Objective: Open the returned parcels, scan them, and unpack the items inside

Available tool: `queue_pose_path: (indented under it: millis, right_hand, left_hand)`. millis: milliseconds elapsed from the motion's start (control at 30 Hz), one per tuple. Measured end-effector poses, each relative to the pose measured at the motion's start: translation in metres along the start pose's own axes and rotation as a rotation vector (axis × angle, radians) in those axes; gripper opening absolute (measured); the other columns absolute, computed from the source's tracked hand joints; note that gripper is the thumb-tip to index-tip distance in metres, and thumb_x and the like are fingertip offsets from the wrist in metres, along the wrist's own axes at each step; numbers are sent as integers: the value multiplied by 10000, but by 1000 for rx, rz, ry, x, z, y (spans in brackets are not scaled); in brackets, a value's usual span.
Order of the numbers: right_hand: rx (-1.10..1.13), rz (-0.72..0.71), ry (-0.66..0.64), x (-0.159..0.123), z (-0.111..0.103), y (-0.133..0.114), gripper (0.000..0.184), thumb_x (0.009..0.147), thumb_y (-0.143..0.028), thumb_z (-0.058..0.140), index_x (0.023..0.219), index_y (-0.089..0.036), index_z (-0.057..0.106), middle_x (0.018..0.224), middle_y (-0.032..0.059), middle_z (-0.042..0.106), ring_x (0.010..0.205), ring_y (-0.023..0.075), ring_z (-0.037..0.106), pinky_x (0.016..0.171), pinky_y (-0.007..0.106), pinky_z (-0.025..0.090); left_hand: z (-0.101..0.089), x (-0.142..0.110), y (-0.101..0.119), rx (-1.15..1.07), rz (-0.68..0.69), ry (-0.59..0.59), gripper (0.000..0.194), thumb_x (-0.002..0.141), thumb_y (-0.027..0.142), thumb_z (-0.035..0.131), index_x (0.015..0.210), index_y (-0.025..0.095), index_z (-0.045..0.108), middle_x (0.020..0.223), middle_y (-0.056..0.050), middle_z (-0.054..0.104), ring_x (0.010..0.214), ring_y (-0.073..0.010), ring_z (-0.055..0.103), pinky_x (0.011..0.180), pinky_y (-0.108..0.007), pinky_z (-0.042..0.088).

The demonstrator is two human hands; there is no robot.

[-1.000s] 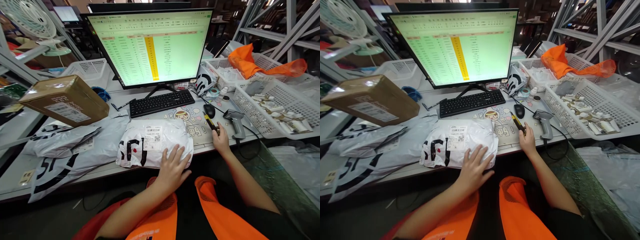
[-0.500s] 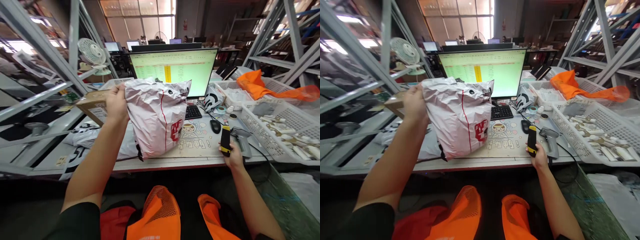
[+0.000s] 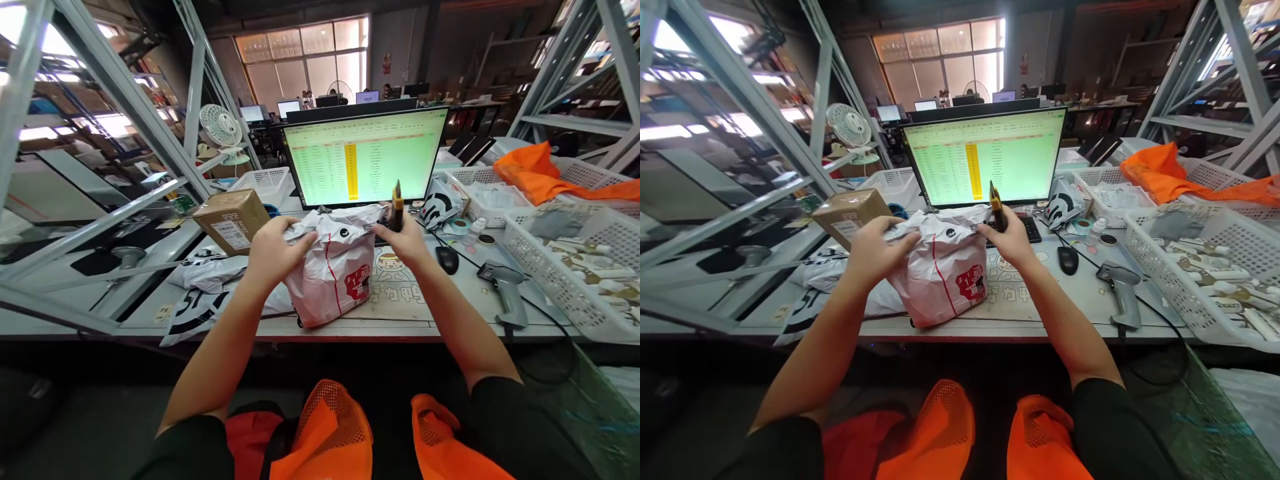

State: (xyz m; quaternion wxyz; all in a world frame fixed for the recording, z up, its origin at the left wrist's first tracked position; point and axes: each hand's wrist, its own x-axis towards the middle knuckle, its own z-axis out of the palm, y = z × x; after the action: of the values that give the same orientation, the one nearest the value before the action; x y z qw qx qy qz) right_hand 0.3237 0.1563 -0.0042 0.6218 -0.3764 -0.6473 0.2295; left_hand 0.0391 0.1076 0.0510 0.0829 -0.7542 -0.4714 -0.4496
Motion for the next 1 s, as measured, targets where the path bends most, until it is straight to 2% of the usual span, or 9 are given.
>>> queue_pose_path:
  millis: [100,233,300,400,533,633,767,900,1000]
  right_hand:
    - [243,152,-67,30,24,-3,402,595,-418,802,829,-200,559,812,-3,598,770,175,558,761,345,479]
    - [357,56,135,50,33,-24,350,619,-390,719,803,-236,464,697,-64,477,632,117,482,642,275,440]
    - [353,-3,182,55,31,-35,286,630,-333,653,807,-246,446,655,-73,439,596,114,465,605,261,427]
    - [234,79,37,57,30,-43,242,596,-242,618,787,-238,469,599,-69,440,549,119,445,529,257,373]
    - [56,184,-49,49,28,-35,170,671,-256,636,783,-226,512,534,-54,456,484,125,403,463,265,288]
    - [-11,125,-20,36,18,-29,226,763,-373,683,884,-223,564,565,-56,475,483,127,413,465,260,301]
    - [-189,-24,-36,12,-6,-34,404,848,-558,676,1059,-219,611,723,-11,584,594,160,521,538,278,395]
    - [-525,-126,-114,-13,-18,-49,427,897,-598,625,1091,-220,670,840,40,683,740,229,622,649,329,463]
    - [-722,-238,-215,-24,-14,-56,418,909,-531,650,1197,-230,682,1056,84,734,922,293,674,757,382,509]
  left_hand:
    - [-14,4,-4,-31,-3,-164,286,845,470,663,827,187,696,845,-66,733,813,-238,662,764,-331,481]
    - [-31,15,-24,-150,14,128,270,869,434,629,758,189,646,853,-49,720,821,-203,641,790,-307,478]
    - [-38,18,-30,-132,-5,177,260,866,427,616,769,188,647,873,-54,719,853,-210,643,820,-317,488]
    - [-44,17,-29,24,-68,-94,270,846,378,627,998,173,716,994,-85,749,932,-248,668,857,-354,503]
    - [-35,20,-13,270,-58,-362,610,867,446,629,1406,162,596,1299,-168,692,1107,-329,658,905,-418,500]
    - [-20,35,-10,359,-102,-428,503,859,574,625,1071,139,764,1061,-189,747,953,-343,680,765,-399,489]
    - [-6,52,-22,240,-158,-411,438,879,542,591,694,163,707,717,-112,677,695,-241,615,619,-329,389]
    - [-3,50,-28,11,-154,-371,442,892,516,538,629,174,637,648,-48,625,644,-190,556,600,-296,361]
    - [-7,46,-23,-124,-134,-404,288,839,410,592,719,164,681,716,-34,672,689,-189,580,619,-284,388]
